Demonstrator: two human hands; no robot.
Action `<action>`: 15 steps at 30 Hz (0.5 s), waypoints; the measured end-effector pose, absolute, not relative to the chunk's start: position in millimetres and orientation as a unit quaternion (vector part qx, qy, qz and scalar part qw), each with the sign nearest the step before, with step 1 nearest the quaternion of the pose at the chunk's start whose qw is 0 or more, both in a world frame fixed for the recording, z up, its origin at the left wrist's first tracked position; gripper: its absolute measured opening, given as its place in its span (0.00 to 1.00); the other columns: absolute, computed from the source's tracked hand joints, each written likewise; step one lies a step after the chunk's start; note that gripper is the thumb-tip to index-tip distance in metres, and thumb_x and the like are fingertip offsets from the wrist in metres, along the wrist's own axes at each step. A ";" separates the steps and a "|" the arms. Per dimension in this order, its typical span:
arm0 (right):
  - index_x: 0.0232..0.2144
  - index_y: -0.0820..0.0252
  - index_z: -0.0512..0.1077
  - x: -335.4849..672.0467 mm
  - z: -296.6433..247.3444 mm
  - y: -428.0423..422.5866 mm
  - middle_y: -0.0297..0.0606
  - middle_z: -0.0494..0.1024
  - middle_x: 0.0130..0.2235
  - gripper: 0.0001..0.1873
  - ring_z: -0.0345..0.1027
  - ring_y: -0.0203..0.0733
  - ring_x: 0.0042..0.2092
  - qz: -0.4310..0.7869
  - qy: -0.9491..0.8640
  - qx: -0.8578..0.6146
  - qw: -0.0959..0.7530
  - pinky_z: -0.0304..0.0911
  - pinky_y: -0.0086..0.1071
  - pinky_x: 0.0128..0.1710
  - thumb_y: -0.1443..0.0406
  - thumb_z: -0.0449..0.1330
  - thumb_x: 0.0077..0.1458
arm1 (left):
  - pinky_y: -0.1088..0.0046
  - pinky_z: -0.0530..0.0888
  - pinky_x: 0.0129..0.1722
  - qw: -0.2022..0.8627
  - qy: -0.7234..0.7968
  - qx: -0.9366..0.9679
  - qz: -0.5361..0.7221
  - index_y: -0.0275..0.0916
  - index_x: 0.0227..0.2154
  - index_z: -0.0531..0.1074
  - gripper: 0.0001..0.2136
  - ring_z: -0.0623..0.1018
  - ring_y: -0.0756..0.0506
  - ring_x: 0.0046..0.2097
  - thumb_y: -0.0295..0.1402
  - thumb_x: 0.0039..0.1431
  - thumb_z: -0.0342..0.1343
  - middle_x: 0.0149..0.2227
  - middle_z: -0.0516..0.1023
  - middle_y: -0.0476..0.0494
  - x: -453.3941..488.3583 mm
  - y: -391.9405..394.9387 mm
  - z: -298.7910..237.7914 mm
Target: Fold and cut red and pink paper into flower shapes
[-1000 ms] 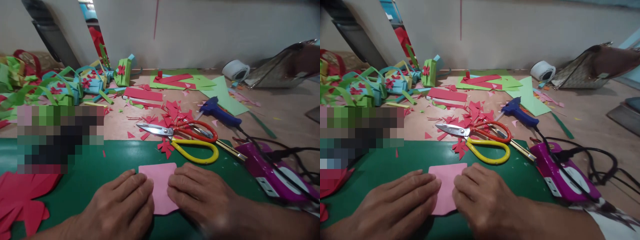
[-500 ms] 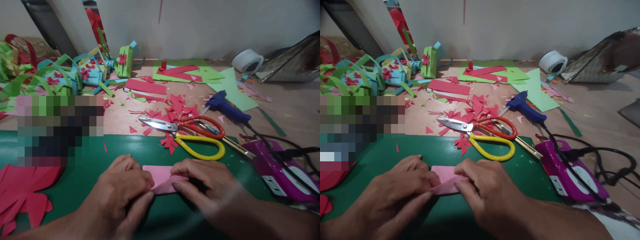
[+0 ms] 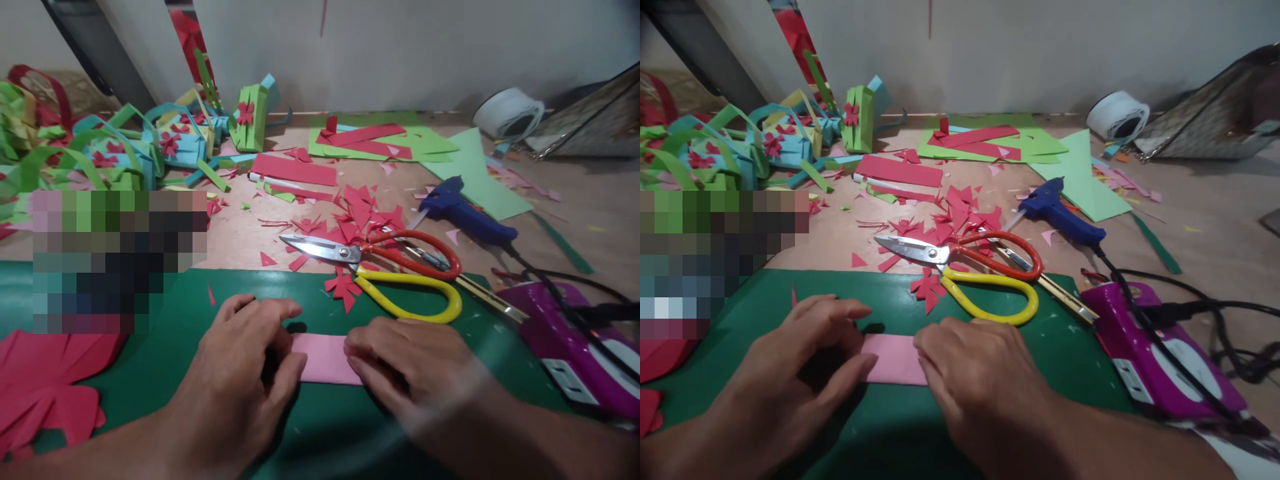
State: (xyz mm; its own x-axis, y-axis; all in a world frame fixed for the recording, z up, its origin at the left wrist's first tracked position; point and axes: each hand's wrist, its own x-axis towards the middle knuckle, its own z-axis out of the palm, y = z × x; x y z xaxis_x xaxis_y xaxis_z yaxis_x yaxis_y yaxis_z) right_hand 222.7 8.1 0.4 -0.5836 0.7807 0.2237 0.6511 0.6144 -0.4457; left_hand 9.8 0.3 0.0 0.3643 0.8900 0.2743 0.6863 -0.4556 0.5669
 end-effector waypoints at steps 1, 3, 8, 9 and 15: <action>0.29 0.59 0.70 223.1 -0.8 8.0 0.31 0.71 0.22 0.08 0.61 0.35 0.23 0.155 -0.877 -0.408 0.200 0.50 0.31 0.24 0.71 0.53 0.58 | 0.61 0.63 0.47 0.179 0.487 0.808 0.278 0.40 0.44 0.63 0.14 0.72 0.48 0.30 0.25 0.55 0.54 0.25 0.72 0.55 9.6 0.2 0.2; 0.30 0.59 0.71 224.3 -2.8 8.0 0.31 0.70 0.22 0.08 0.60 0.35 0.22 0.154 -0.881 -0.400 0.200 0.49 0.31 0.24 0.71 0.53 0.58 | 0.63 0.63 0.44 0.179 0.477 0.817 0.269 0.41 0.38 0.66 0.09 0.70 0.49 0.29 0.25 0.55 0.53 0.25 0.71 0.55 9.0 -0.2 0.2; 0.32 0.60 0.73 225.5 -4.0 9.4 0.31 0.68 0.22 0.10 0.59 0.35 0.23 0.155 -0.888 -0.372 0.219 0.46 0.32 0.23 0.73 0.53 0.58 | 0.62 0.60 0.44 0.121 0.417 0.865 0.250 0.42 0.29 0.72 0.09 0.66 0.49 0.28 0.23 0.58 0.50 0.23 0.70 0.54 5.7 -2.6 -3.1; 0.31 0.59 0.73 225.1 -3.7 9.4 0.31 0.67 0.22 0.10 0.59 0.35 0.23 0.151 -0.888 -0.376 0.216 0.45 0.32 0.23 0.73 0.53 0.58 | 0.63 0.61 0.42 0.102 0.407 0.872 0.253 0.42 0.29 0.73 0.09 0.65 0.49 0.27 0.23 0.58 0.50 0.23 0.70 0.53 5.0 -3.6 -3.5; 0.27 0.58 0.71 223.8 -3.7 6.7 0.31 0.65 0.22 0.11 0.55 0.36 0.22 0.167 -0.882 -0.399 0.185 0.41 0.35 0.23 0.73 0.52 0.56 | 0.67 0.63 0.28 0.020 0.369 0.904 0.213 0.35 0.35 0.74 0.09 0.66 0.47 0.26 0.23 0.59 0.49 0.23 0.72 0.46 3.0 -12.4 1.4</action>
